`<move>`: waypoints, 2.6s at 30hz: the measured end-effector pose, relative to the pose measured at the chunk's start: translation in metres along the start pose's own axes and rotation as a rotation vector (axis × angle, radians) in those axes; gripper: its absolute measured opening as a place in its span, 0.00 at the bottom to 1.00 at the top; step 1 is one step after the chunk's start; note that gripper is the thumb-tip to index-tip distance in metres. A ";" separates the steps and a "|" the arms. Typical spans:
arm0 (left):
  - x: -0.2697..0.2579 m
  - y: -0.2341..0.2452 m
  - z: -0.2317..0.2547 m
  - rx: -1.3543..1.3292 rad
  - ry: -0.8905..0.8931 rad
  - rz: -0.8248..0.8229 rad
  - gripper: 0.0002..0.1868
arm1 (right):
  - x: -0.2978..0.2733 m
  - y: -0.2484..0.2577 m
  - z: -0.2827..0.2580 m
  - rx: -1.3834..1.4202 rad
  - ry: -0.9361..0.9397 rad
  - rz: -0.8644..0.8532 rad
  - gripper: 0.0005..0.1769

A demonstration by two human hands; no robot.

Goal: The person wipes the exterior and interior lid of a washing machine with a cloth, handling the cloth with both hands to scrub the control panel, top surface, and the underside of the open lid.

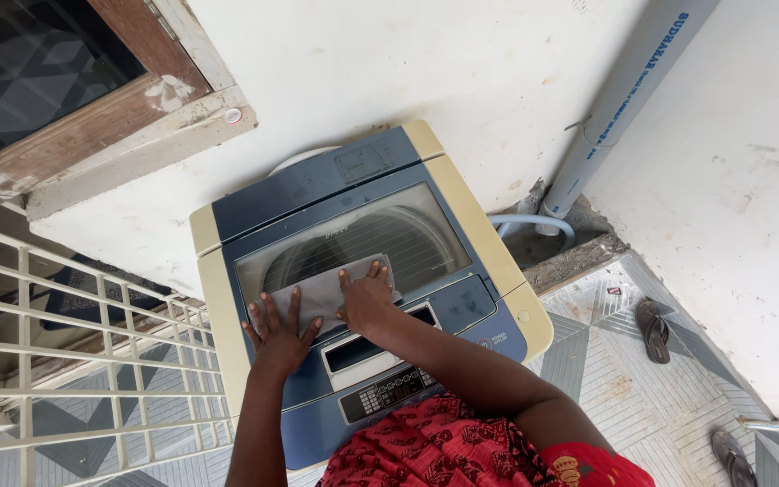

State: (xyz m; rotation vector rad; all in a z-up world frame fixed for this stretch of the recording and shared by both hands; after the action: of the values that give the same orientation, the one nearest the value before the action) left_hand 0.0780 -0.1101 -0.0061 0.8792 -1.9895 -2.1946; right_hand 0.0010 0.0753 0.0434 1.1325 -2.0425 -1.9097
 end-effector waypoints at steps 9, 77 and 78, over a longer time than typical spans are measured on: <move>0.026 0.000 -0.002 -0.099 0.018 -0.075 0.54 | 0.019 0.017 -0.007 0.043 -0.039 -0.096 0.59; 0.119 0.045 0.051 -0.253 0.108 -0.291 0.65 | 0.045 0.022 0.034 -0.061 -0.068 0.272 0.54; 0.124 0.046 0.053 -0.258 0.116 -0.277 0.66 | 0.047 0.026 0.036 -0.053 -0.064 0.290 0.54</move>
State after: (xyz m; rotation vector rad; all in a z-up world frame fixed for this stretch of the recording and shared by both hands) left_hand -0.0638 -0.1203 -0.0086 1.2723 -1.5672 -2.4040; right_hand -0.0636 0.0743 0.0413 0.7253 -2.0430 -1.8633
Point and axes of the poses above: each hand's wrist, its own x-axis towards the middle knuckle, its own y-axis out of the back of the hand, z = x × y, the point moved 1 cm from there along x, towards the middle knuckle, and after that the axes turned 9 degrees about y, right-handed, at the moved point
